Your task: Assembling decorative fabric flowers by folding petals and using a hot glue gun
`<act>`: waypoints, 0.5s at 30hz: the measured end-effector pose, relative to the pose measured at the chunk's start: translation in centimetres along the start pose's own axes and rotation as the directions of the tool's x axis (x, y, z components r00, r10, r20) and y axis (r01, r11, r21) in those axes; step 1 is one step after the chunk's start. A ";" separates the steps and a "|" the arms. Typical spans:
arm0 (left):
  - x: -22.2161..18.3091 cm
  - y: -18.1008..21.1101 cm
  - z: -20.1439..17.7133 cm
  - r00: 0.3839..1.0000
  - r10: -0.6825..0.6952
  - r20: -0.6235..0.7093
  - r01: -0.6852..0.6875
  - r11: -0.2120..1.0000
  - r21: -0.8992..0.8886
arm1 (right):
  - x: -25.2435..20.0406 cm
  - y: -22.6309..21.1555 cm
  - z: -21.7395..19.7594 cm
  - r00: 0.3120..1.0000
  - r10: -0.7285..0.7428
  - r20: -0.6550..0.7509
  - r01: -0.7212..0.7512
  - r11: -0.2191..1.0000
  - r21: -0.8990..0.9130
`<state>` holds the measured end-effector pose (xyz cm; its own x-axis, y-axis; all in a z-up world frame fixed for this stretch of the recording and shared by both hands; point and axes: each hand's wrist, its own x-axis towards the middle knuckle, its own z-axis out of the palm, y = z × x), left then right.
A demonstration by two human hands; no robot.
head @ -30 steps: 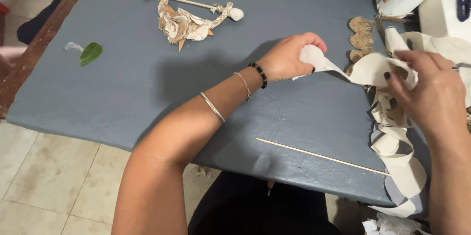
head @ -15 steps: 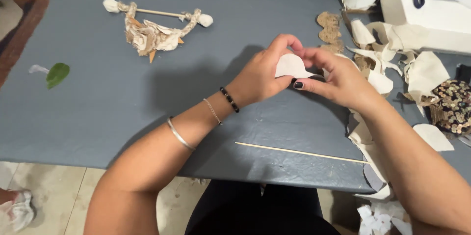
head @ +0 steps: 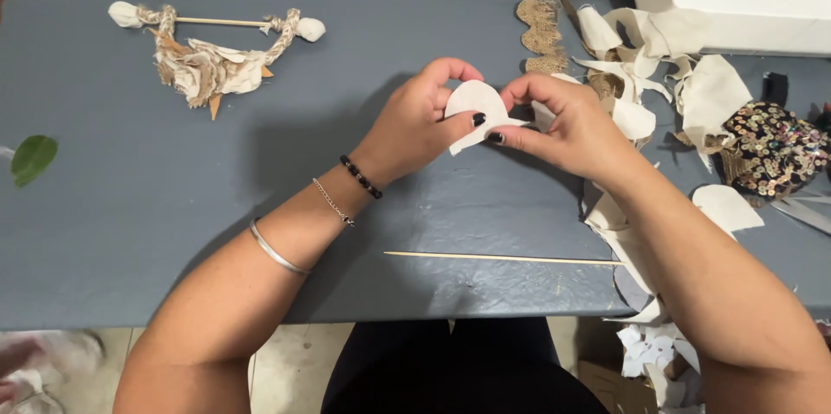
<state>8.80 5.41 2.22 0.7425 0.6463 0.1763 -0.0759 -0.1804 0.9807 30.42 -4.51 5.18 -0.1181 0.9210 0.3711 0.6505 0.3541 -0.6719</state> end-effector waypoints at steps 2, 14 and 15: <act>-0.1 0.0 0.0 1.000 0.016 -0.003 -0.016 1.000 0.007 | 0.3 -0.4 0.0 0.997 -0.052 0.053 0.055 0.997 -0.052; -0.2 0.7 -0.5 0.998 0.035 -0.049 -0.029 0.990 0.136 | -0.3 4.2 -0.5 0.962 -0.255 0.100 0.262 0.743 -0.616; 0.0 0.1 -0.7 0.998 0.035 -0.050 -0.028 0.990 0.136 | -0.2 2.6 -0.6 0.961 -0.256 0.100 0.262 0.744 -0.615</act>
<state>8.33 5.94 2.34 0.7054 0.6756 0.2143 -0.0050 -0.2977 0.9547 32.54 -3.85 3.74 -0.3556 0.8110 0.4645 0.9140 0.4056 -0.0085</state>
